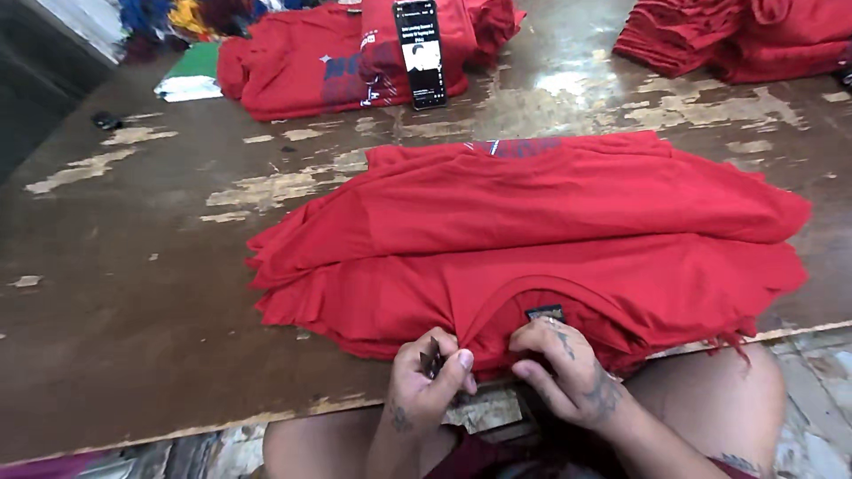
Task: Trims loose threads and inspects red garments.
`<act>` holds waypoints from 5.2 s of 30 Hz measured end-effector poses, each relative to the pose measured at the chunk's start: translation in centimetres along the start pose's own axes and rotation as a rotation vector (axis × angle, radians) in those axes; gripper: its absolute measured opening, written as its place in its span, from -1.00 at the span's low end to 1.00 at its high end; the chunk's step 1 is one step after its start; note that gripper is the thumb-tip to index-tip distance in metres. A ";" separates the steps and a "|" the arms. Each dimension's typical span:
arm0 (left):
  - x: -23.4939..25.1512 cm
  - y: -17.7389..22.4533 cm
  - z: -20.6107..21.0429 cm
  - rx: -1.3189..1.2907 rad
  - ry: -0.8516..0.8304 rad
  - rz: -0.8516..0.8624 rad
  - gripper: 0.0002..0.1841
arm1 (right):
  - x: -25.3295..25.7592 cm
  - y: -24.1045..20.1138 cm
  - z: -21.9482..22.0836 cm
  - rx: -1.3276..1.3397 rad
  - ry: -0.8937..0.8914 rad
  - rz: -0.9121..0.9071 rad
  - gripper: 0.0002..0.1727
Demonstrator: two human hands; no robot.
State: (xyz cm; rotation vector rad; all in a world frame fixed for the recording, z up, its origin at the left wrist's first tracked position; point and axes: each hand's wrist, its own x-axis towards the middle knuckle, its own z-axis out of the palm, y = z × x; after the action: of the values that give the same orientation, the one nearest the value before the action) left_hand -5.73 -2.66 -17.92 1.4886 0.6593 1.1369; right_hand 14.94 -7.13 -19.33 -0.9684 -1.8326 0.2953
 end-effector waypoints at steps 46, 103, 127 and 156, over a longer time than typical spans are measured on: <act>-0.8 2.7 -4.0 0.798 0.010 0.122 -0.66 | -0.6 -1.6 -2.6 0.032 -0.047 0.052 -0.68; 2.1 2.0 -4.4 0.733 0.061 -0.019 -0.66 | 4.4 0.5 -2.4 0.106 -0.329 0.048 -0.62; 1.7 1.9 -4.6 0.685 0.049 -0.048 -0.69 | -4.3 -2.3 -14.5 -0.407 -0.187 0.102 -0.51; 19.3 -1.8 -11.9 1.030 0.271 -0.172 -0.63 | 11.4 23.1 -21.9 -0.517 -0.034 0.669 -0.54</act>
State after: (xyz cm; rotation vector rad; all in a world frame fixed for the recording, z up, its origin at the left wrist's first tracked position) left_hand -8.75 19.63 -14.59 2.0580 1.6977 0.8872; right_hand 42.81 11.46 -15.06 -1.9472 -1.5893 0.2388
